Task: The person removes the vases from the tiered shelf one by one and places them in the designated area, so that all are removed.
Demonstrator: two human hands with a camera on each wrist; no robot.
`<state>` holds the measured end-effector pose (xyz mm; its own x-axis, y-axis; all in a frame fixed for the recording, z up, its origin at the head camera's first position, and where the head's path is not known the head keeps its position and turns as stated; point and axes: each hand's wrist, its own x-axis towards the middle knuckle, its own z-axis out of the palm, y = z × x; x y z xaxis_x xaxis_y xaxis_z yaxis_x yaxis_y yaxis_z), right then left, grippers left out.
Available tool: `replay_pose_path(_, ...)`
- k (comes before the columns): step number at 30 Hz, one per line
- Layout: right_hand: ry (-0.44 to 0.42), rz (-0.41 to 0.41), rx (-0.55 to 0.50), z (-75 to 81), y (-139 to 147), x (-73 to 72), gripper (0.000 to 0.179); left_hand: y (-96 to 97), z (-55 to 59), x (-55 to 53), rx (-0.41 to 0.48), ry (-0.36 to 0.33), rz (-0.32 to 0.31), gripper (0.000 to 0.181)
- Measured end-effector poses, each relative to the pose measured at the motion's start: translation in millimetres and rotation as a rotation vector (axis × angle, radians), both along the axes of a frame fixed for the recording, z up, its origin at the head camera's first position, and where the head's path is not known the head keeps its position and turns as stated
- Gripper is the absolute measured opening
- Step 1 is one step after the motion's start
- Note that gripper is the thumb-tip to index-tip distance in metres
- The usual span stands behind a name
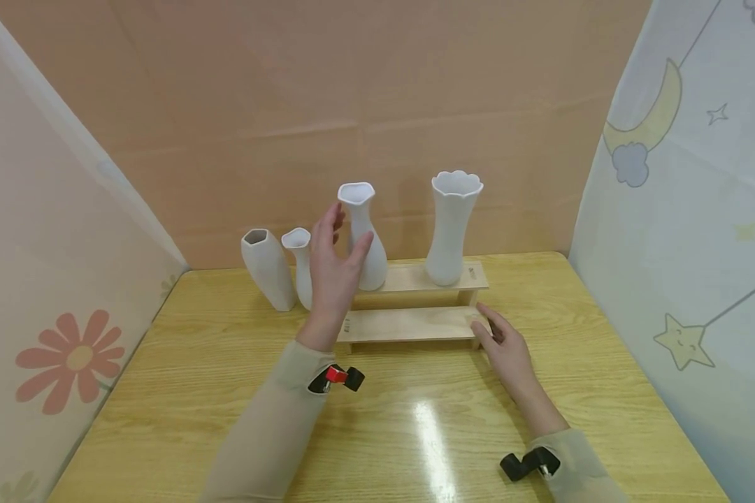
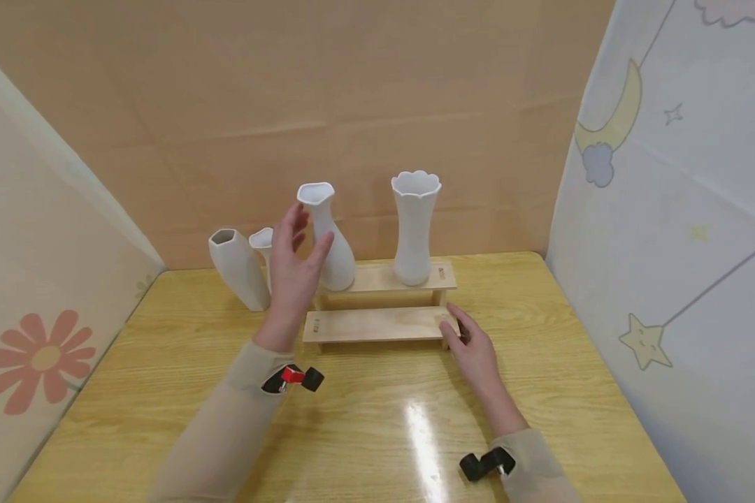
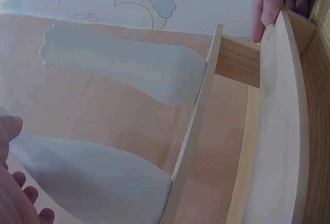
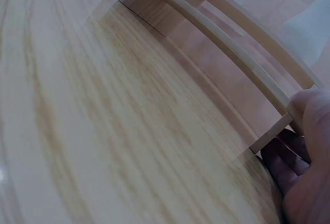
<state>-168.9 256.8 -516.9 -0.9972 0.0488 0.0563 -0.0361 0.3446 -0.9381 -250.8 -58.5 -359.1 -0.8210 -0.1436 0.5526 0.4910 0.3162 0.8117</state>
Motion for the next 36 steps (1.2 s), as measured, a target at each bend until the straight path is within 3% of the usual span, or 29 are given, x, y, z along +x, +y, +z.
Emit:
replay_pose_path(9,0.000,-0.007,0.004,1.5,-0.8,0.7,0.067,5.0,-4.0,-9.1,0.048,0.022,0.017,0.058)
replay_pose_path(19,-0.020,0.001,0.010,3.4,-0.9,0.7,0.069,9.8,-4.5,-10.3,0.074,-0.006,0.020,0.047)
replay_pose_path(36,-0.012,0.005,-0.003,2.5,-0.2,1.2,0.069,12.1,-2.7,-11.7,0.091,0.006,0.046,0.038)
